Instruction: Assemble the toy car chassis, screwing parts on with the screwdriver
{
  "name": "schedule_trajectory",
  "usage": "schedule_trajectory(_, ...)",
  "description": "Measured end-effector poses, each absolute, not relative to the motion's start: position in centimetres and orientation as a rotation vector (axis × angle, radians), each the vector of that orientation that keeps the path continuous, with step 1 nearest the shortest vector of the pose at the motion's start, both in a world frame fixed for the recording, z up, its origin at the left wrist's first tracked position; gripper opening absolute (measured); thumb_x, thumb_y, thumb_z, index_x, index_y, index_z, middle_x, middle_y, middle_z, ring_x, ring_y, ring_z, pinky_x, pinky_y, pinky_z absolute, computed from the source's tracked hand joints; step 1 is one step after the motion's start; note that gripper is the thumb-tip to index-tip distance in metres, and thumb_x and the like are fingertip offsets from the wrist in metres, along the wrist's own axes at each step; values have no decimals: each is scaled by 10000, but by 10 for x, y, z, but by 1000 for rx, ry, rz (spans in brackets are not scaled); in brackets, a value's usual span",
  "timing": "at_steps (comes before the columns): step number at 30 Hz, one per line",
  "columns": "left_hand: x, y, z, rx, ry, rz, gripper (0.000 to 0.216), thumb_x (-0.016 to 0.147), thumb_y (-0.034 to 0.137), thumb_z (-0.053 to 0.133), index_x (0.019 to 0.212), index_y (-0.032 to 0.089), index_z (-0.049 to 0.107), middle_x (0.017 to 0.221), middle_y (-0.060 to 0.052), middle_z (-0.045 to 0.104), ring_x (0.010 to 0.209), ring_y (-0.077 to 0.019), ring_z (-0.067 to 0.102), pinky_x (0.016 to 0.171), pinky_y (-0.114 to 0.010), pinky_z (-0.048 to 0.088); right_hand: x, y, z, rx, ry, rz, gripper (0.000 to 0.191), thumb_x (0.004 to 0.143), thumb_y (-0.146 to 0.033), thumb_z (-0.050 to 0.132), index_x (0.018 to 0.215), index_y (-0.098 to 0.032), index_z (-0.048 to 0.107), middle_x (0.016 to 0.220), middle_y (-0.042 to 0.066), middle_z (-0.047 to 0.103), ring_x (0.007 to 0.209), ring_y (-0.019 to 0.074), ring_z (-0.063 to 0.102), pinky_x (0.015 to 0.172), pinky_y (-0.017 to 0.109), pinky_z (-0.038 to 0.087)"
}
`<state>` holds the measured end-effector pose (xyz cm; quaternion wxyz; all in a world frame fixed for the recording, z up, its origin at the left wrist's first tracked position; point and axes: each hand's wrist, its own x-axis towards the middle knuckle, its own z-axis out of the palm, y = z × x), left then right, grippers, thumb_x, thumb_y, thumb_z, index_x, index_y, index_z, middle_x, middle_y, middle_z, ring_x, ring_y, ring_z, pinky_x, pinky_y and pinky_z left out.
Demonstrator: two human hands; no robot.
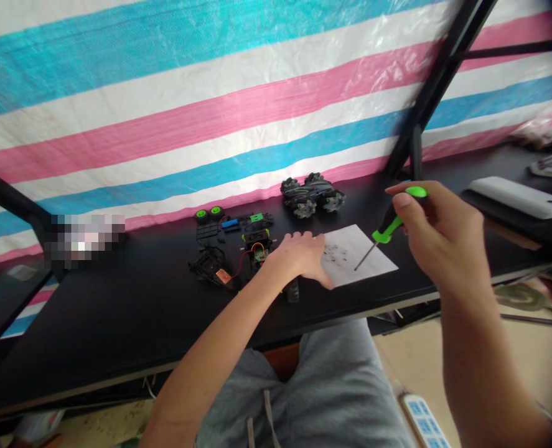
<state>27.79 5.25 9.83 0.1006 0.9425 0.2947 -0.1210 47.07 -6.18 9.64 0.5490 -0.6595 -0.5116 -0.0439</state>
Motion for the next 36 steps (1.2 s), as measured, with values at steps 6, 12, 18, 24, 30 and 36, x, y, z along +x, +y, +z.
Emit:
schedule_trajectory(6, 282, 64, 103, 2747, 803, -114, 602, 986, 524, 828, 1464, 181, 698, 1504, -187, 674, 1286, -335, 723, 1063, -382, 562, 470, -61, 96, -1534, -1221, -77, 309, 1056, -447, 690, 1174, -200, 833, 748, -28, 627, 623, 100, 512, 611, 250, 364)
schedule_trajectory(12, 300, 62, 94, 2689, 636, -73, 216, 990, 281, 818, 1172, 166, 817, 1151, -122, 817, 1014, -253, 771, 864, -318, 556, 469, -59, 101, -1532, -1306, -65, 289, 1035, -430, 723, 1134, -181, 832, 738, -27, 637, 621, 90, 484, 609, 247, 343)
schedule_trajectory(18, 313, 55, 86, 2659, 664, -185, 132, 944, 126, 778, 1056, 179, 822, 1152, -105, 833, 994, -256, 777, 749, -315, 497, 471, -58, 102, -1524, -1333, -36, 340, 1022, -492, 726, 1126, -187, 833, 813, 8, 715, 684, 124, 594, 651, 247, 411)
schedule_trajectory(24, 319, 55, 82, 2646, 708, -225, 56, 950, 177, 835, 982, 156, 794, 1062, -133, 833, 961, -273, 776, 747, -330, 499, 470, -59, 102, -1516, -1325, -27, 313, 1021, -449, 723, 1139, -179, 830, 818, 17, 730, 682, 120, 599, 659, 251, 398)
schedule_trajectory(30, 316, 61, 82, 2637, 664, -190, 48, 954, 123, 804, 994, 146, 814, 1058, -109, 834, 931, -234, 760, 750, -308, 492, 472, -61, 101, -1528, -1328, -52, 328, 1018, -461, 726, 1137, -176, 836, 806, 14, 727, 664, 109, 587, 636, 241, 375)
schedule_trajectory(36, 317, 60, 77, 2651, 484, -160, 99, 930, 126, 854, 1019, 164, 835, 1049, -80, 831, 954, -215, 750, 790, -297, 492, 473, -61, 101, -1526, -1318, -43, 314, 1022, -450, 730, 1135, -177, 837, 812, 21, 732, 686, 117, 619, 643, 236, 398)
